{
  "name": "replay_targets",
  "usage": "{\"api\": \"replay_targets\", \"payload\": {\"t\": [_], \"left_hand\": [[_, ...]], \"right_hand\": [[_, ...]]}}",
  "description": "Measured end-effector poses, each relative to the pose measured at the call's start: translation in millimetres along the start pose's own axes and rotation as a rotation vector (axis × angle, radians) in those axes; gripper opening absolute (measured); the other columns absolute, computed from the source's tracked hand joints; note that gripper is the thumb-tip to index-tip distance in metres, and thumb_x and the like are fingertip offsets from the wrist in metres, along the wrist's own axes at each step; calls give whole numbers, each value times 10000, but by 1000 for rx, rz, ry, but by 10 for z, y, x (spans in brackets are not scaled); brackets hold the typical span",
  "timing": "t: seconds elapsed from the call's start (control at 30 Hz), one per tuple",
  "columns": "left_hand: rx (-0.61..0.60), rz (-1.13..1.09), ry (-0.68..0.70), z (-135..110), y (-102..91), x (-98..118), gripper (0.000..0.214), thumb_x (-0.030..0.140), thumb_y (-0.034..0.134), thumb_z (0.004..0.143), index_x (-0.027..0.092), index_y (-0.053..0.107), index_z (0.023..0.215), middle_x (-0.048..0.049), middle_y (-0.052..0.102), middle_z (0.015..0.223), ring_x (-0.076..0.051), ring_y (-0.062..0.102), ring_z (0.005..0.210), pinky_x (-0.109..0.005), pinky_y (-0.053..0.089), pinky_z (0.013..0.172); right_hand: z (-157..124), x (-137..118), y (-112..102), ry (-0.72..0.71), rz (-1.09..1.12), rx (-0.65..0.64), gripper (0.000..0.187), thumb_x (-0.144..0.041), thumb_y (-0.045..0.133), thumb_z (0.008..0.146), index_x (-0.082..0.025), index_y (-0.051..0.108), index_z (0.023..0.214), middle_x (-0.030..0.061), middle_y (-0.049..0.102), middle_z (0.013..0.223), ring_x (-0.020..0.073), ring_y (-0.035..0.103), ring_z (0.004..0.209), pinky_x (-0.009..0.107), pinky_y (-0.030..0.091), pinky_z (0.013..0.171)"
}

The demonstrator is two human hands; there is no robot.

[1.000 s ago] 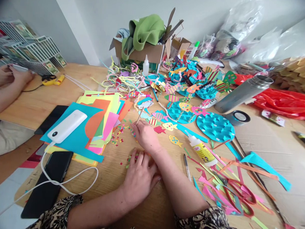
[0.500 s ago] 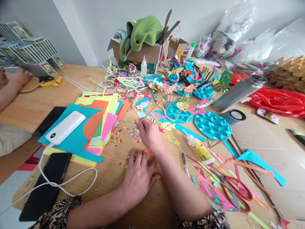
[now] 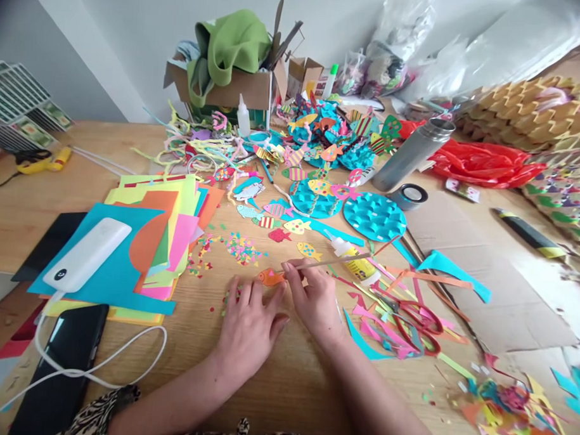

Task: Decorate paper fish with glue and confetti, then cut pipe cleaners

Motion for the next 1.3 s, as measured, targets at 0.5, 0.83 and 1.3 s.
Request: {"api": "replay_targets", "payload": {"t": [0.5,0.83,1.3], "left_hand": [[-24,-17,0,-8,3,-9,563,513,518,904,267,469,1408,-137,540,1168,-301,464,1123,-593,308,1077],[-25,-25,-7,-7,0,-9,553,501,541,895,264,489,1392,-135,544,1163,-294,469,1107,-585,311,1079],[-32,-17,-6,-2,-7,-9,567,502,528,902,275,452,1416,-133,543,1163,-298,473,1116,-586,310,1076]], "right_hand": [[-76,-20,56,-108,-39,-64,169,-213,537,933,-219,618,785,37,680,735,166,623,661,314,505,629],[-84,-6,71,-121,-23,-62,161,-195,557,925,-218,610,775,22,666,726,159,613,655,306,492,623],[-62,-21,56,-116,-46,-27,157,-230,564,922,-224,621,776,23,666,696,166,614,626,314,492,601]]}}
Point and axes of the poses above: each hand's wrist, its own z-axis towards the middle knuckle, its own y-axis out of the palm, x = y × z, the point moved 7 cm from there along z, towards the middle knuckle
